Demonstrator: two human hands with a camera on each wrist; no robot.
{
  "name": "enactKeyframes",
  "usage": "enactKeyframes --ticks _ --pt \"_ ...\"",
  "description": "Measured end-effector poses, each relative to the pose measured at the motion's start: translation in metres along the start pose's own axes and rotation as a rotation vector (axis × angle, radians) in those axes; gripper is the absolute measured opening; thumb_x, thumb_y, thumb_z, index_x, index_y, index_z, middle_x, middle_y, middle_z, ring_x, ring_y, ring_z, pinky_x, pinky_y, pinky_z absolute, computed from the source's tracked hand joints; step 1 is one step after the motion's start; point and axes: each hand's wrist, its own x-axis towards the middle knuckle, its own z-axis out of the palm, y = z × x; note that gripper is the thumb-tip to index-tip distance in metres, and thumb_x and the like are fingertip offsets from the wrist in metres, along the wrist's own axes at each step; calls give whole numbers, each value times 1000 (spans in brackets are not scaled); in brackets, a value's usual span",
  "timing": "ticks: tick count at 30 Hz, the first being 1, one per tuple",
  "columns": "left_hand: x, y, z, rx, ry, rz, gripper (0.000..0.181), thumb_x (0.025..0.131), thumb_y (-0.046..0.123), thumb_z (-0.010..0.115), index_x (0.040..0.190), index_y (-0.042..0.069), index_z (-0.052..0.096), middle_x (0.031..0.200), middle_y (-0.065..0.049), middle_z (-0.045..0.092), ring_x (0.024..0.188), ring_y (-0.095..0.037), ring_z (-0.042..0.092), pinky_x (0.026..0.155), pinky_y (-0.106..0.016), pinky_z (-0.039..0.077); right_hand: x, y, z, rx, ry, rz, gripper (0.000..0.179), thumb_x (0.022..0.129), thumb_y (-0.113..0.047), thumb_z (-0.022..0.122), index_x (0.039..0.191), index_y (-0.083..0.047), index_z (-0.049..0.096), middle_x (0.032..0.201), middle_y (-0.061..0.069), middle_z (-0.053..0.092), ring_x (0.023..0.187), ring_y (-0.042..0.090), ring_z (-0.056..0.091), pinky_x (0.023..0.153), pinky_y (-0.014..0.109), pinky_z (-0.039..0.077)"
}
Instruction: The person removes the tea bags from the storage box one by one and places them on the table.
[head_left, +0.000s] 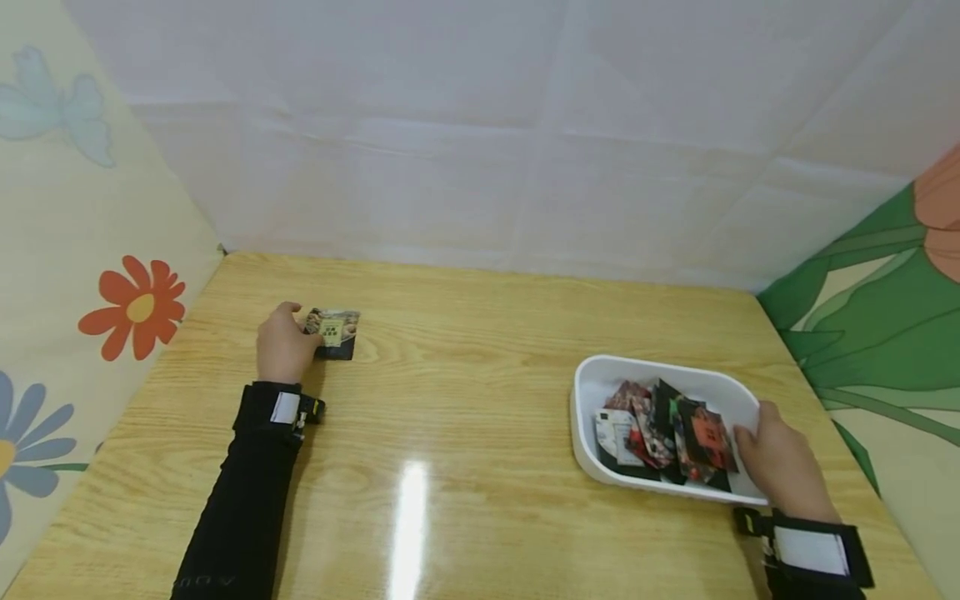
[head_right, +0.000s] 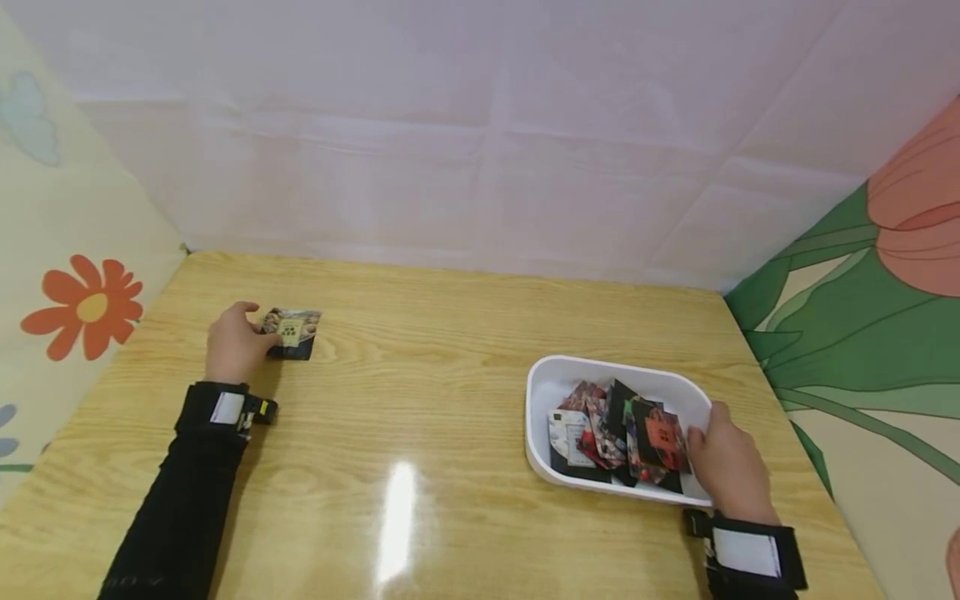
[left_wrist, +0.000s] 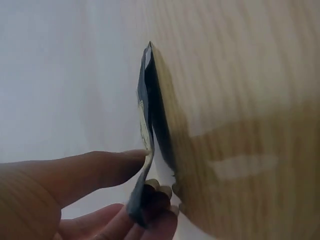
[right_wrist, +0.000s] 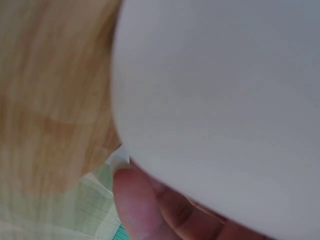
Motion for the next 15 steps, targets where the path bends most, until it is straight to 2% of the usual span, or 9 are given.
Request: enactKeyframes --ticks 3,8,15 --pt "-3 1 0 36 -5 13 57 83 5 67 134 -10 47 84 -24 63 70 -34 59 64 -43 44 -4 2 0 9 11 -18 51 93 -9 49 127 24 29 109 49 45 92 60 54 66 58 45" --pt "-3 -1 -1 65 -13 26 54 84 7 68 131 -11 49 100 -30 63 86 -41 62 72 -47 47 -7 0 0 17 18 -34 51 93 -8 49 128 23 30 109 48 46 92 59 54 66 58 45" --pt "-1 -2 -4 86 -35 22 49 88 15 63 128 -11 52 101 -29 64 86 -40 63 69 -46 47 -5 -3 -1 14 -12 9 53 95 -10 47 130 24 28 112 49 45 95 58 54 69 58 45"
